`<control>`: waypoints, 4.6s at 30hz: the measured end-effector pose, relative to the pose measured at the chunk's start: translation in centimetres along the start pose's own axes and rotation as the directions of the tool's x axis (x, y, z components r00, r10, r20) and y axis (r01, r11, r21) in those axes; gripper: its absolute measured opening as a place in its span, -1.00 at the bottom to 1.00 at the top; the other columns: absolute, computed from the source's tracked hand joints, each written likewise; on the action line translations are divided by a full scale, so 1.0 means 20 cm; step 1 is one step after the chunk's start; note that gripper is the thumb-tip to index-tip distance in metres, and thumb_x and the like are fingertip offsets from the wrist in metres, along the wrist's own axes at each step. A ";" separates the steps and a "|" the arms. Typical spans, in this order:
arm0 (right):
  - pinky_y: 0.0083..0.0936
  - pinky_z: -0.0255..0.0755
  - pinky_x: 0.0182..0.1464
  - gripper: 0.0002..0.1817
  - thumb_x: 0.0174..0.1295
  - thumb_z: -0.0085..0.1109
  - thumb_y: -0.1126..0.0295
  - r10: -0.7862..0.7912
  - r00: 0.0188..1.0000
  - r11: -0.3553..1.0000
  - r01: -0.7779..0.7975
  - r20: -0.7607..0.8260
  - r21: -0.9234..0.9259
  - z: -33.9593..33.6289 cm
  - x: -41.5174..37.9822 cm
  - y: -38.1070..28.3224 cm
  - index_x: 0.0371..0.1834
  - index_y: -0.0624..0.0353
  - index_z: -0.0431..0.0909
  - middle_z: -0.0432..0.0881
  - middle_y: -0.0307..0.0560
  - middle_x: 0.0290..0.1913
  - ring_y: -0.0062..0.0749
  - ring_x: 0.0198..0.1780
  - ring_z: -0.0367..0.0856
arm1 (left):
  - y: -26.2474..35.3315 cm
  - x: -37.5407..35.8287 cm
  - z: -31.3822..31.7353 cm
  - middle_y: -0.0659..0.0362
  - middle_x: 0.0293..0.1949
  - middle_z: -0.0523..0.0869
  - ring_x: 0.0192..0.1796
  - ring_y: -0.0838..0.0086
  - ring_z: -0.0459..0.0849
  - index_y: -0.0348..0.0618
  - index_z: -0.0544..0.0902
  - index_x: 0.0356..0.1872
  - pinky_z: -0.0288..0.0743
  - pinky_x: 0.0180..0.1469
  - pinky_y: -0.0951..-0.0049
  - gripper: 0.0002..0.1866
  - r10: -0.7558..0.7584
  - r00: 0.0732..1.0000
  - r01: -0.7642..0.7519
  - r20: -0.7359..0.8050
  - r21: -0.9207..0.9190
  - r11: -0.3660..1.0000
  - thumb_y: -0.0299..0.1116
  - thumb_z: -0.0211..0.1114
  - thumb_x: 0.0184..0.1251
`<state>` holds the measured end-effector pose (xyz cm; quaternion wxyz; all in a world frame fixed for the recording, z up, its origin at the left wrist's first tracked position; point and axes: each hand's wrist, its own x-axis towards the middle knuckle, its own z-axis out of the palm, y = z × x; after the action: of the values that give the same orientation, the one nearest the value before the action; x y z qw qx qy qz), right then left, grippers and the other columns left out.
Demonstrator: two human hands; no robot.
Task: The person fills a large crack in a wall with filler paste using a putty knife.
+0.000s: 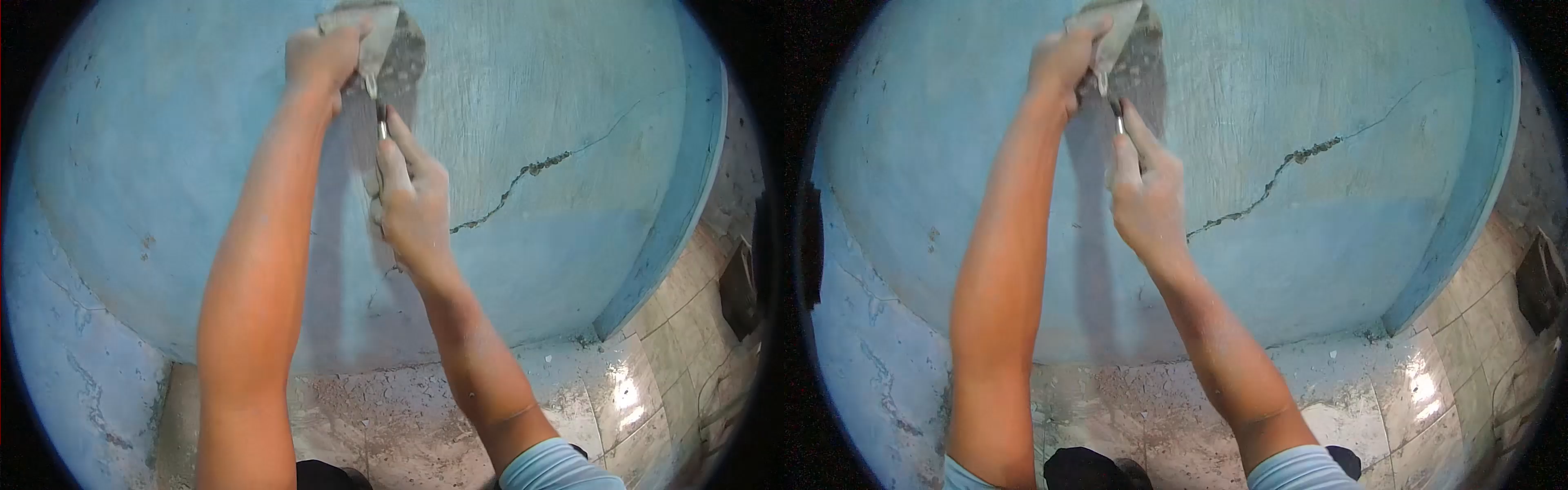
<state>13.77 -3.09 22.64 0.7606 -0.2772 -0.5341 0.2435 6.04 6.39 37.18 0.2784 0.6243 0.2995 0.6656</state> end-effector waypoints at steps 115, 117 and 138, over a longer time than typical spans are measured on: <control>-0.36 0.66 -0.19 -0.42 0.41 0.21 0.51 -0.263 0.964 0.860 0.254 0.043 -0.441 -0.40 -0.61 0.61 0.52 0.10 0.50 0.80 0.17 0.05 -0.02 -0.28 0.83 | -0.47 -0.70 0.08 0.08 -0.03 0.81 -0.04 0.41 0.71 -0.34 0.74 0.07 0.59 0.03 0.29 -0.61 -0.137 0.987 0.135 -0.088 -0.021 0.991 -0.22 0.47 0.42; -0.47 0.61 -0.19 -0.46 0.42 0.22 0.53 -0.060 0.997 0.933 0.072 0.045 -0.353 -0.45 -0.98 0.83 0.49 0.18 0.53 0.81 0.19 -0.02 -0.17 -0.33 0.79 | -0.79 -1.02 -0.04 0.11 -0.08 0.80 -0.06 0.45 0.70 -0.35 0.72 0.05 0.55 0.08 0.36 -0.62 -0.091 0.986 0.108 -0.137 0.122 0.987 -0.20 0.42 0.47; -0.47 0.58 -0.01 -0.56 0.45 0.20 0.50 -0.048 0.998 0.997 0.045 -0.047 -0.063 -0.13 -0.45 0.46 0.39 0.31 0.59 0.79 0.29 -0.01 -0.22 -0.10 0.83 | -0.39 -0.45 -0.14 0.08 -0.01 0.78 0.01 0.40 0.71 -0.41 0.70 0.12 0.57 0.10 0.31 -0.54 -0.126 0.991 0.121 -0.043 -0.107 0.987 -0.17 0.43 0.48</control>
<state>12.80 -2.94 9.56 0.7698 -0.2940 -0.5293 0.2021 3.85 4.72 25.27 0.3436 0.5726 0.3093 0.6771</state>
